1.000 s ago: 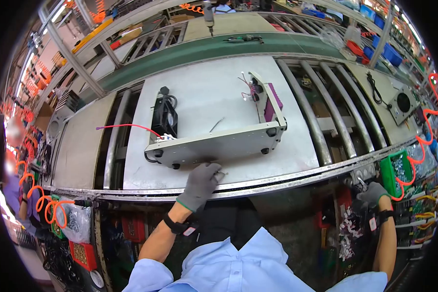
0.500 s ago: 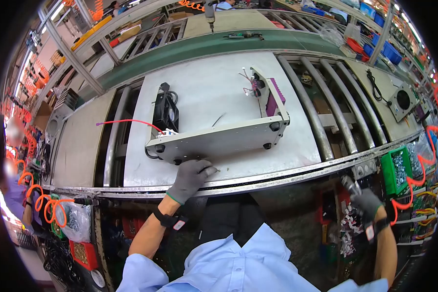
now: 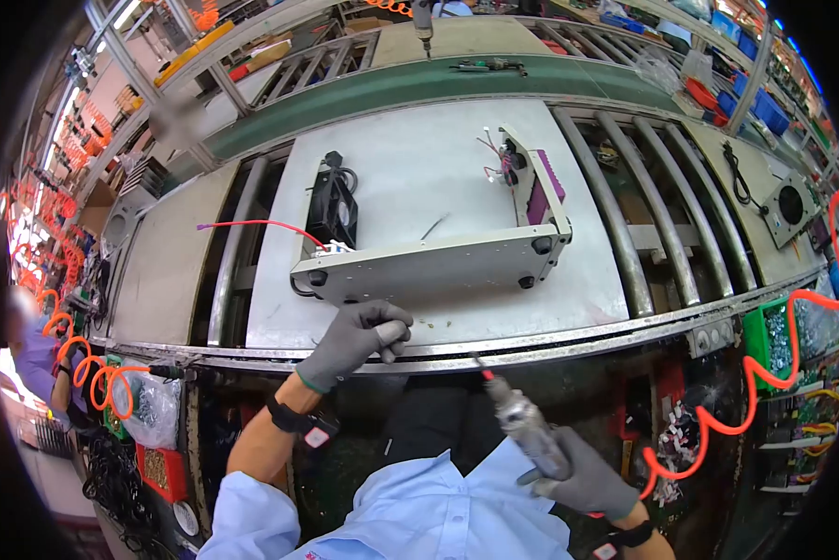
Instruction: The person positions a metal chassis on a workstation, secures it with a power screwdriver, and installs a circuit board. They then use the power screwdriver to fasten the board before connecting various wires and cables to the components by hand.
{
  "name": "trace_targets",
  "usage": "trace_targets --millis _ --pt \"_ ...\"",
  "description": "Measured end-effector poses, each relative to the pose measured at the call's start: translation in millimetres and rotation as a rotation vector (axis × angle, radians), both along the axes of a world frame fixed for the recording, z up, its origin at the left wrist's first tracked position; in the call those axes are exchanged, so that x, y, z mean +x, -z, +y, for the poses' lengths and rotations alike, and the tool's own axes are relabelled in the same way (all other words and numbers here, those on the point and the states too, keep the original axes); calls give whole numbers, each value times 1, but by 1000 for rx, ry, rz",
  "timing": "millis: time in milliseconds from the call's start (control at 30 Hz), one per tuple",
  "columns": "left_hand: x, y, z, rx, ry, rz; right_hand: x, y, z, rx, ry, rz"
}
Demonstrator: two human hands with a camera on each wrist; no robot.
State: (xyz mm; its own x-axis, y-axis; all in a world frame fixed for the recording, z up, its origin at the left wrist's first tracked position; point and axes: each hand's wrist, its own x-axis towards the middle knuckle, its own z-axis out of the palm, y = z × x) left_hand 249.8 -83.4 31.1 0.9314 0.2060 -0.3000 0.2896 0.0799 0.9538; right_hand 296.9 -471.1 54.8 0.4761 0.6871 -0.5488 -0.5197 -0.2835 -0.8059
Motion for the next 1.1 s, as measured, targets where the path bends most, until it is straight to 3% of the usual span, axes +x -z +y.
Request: trace_targets --millis 133,433,467,567,600,633,733,933,1000,1100 --pt "-21 4 -16 -368 -162 -24 1 37 46 -82 -280 -419" --pt "-66 36 -12 -392 -358 -93 -11 38 103 -115 -404 -646" --pt "-71 36 -11 -382 -360 -114 -12 46 102 -140 -379 -481" --pt "-80 32 -4 -309 -379 -51 -15 59 111 -37 -393 -374" --pt "-83 33 -3 -316 -386 -57 -16 45 117 -62 -396 -282" --pt "-88 31 -1 -345 -408 -56 -21 37 119 10 -436 -458" --pt "-99 32 7 -371 -465 -38 -23 5 140 -107 -520 -249" --pt "-134 41 20 -389 -484 -162 -25 11 165 -45 -678 134" --pt "-144 42 16 -335 -578 -124 -30 4 176 10 -761 239" --pt "-161 39 16 -251 -596 -49 -51 22 187 15 -637 5"
